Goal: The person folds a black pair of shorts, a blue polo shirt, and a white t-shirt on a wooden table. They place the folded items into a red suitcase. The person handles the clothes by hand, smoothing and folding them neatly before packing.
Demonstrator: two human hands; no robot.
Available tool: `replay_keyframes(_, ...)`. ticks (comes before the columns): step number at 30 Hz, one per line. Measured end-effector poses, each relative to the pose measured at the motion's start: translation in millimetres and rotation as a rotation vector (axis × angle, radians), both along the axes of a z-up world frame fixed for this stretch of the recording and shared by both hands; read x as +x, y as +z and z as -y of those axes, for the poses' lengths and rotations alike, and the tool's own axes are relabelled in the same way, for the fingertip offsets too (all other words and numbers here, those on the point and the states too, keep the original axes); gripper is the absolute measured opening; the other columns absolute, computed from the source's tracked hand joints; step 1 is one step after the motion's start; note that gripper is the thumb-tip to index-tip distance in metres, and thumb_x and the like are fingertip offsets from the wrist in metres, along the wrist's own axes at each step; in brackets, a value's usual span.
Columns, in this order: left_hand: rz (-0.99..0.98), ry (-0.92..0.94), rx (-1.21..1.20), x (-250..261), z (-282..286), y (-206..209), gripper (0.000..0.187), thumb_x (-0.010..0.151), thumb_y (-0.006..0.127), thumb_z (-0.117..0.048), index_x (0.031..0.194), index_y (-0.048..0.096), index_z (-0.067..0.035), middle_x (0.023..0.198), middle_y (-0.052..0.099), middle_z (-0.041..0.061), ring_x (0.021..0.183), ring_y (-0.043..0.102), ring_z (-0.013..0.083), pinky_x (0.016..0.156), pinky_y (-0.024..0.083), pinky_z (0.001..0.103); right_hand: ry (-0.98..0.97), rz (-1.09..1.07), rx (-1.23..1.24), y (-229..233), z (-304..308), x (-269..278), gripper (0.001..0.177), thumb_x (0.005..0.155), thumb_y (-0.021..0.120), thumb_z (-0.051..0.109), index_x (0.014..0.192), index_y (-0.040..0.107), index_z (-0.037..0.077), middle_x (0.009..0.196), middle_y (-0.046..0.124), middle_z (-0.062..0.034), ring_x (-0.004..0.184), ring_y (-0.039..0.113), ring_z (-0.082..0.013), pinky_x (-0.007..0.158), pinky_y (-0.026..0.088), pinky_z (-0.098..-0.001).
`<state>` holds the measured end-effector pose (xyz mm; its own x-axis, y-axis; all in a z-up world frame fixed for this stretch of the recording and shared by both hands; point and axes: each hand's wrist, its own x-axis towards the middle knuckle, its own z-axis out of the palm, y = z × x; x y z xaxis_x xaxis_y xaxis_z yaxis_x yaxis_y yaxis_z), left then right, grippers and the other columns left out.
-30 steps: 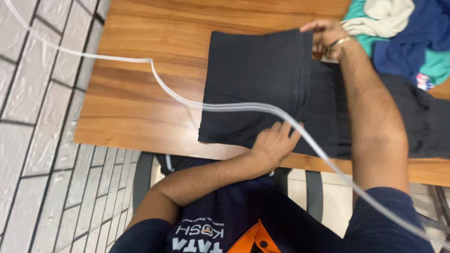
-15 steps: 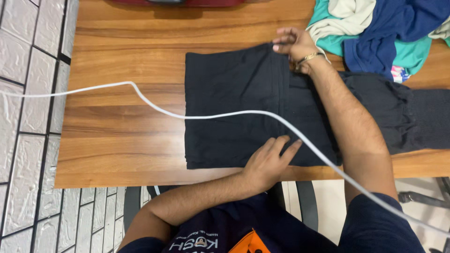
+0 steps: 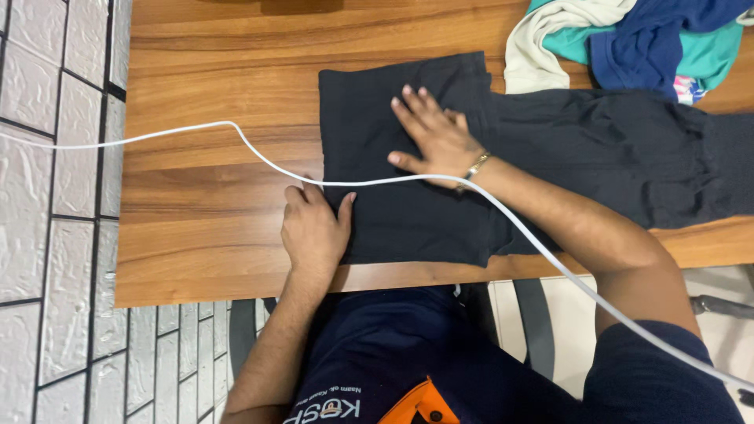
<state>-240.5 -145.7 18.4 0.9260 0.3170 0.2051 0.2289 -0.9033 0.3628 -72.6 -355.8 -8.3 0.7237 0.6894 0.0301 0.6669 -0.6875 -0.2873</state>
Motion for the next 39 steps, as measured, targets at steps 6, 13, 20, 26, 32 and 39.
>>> replay_keyframes(6, -0.031, -0.09, -0.175, -2.5, -16.2, -28.2, 0.044, 0.081, 0.083, -0.034, 0.091, 0.063, 0.003, 0.081, 0.068, 0.026, 0.072, 0.069, 0.0465, 0.064, 0.055, 0.053, -0.103, 0.084, -0.215, -15.5, -35.3, -13.8, 0.092, 0.095, 0.037, 0.076, 0.161, 0.029, 0.013, 0.17, 0.012, -0.0144, 0.156, 0.008, -0.0323, 0.115, 0.018, -0.0663)
replay_keyframes(13, -0.047, -0.127, -0.297, 5.5, -71.3, -42.5, 0.038, 0.082, 0.082, -0.025, 0.102, 0.066, 0.002, 0.083, 0.07, 0.028, 0.082, 0.071, 0.046, 0.07, 0.057, 0.051, -0.142, 0.047, -0.198, -13.5, -76.6, -9.9, 0.093, 0.094, 0.037, 0.077, 0.161, 0.028, 0.013, 0.17, 0.01, -0.0141, 0.156, 0.007, -0.0325, 0.115, 0.015, -0.0672)
replay_keyframes(20, -0.18, 0.208, -0.193, -2.6, -134.6, -13.4, 0.047, 0.082, 0.086, -0.03, 0.113, 0.065, -0.002, 0.098, 0.072, 0.026, 0.096, 0.068, 0.0452, 0.084, 0.051, 0.052, -0.104, 0.021, -0.182, -16.9, -168.3, -6.0, 0.093, 0.094, 0.035, 0.077, 0.161, 0.028, 0.012, 0.17, 0.009, -0.0157, 0.157, 0.005, -0.0339, 0.116, 0.012, -0.0669)
replay_keyframes(26, 0.007, 0.161, 0.163, 1.3, -114.3, -6.7, 0.063, 0.088, 0.081, -0.031, 0.139, 0.058, 0.0, 0.134, 0.059, 0.024, 0.123, 0.054, 0.0417, 0.097, 0.043, 0.057, -0.115, -0.09, 0.281, -20.3, -158.3, 8.4, 0.078, 0.098, 0.049, 0.066, 0.151, 0.047, 0.009, 0.163, 0.032, -0.0198, 0.152, 0.026, -0.0336, 0.119, 0.023, -0.0568)
replay_keyframes(32, 0.158, -0.304, 0.12, 33.8, -35.1, -26.1, 0.073, 0.097, 0.068, -0.04, 0.149, 0.046, 0.005, 0.156, 0.044, 0.025, 0.147, 0.041, 0.0388, 0.11, 0.034, 0.062, -0.451, 0.299, 0.422, -0.4, 36.3, -16.8, 0.053, 0.102, 0.073, 0.041, 0.135, 0.066, 0.001, 0.145, 0.059, -0.0253, 0.135, 0.055, -0.0432, 0.112, 0.043, -0.0494)
replay_keyframes(39, -0.076, -0.582, 0.0, 47.1, 48.3, -30.9, 0.092, 0.096, 0.055, -0.062, 0.155, 0.036, 0.006, 0.162, 0.026, 0.025, 0.151, 0.022, 0.0411, 0.11, 0.022, 0.071, -1.282, 0.481, 0.042, -34.1, 278.9, -69.6, 0.08, 0.094, 0.086, 0.055, 0.136, 0.057, -0.007, 0.131, 0.055, -0.0324, 0.12, 0.05, -0.0513, 0.098, 0.043, -0.0599)
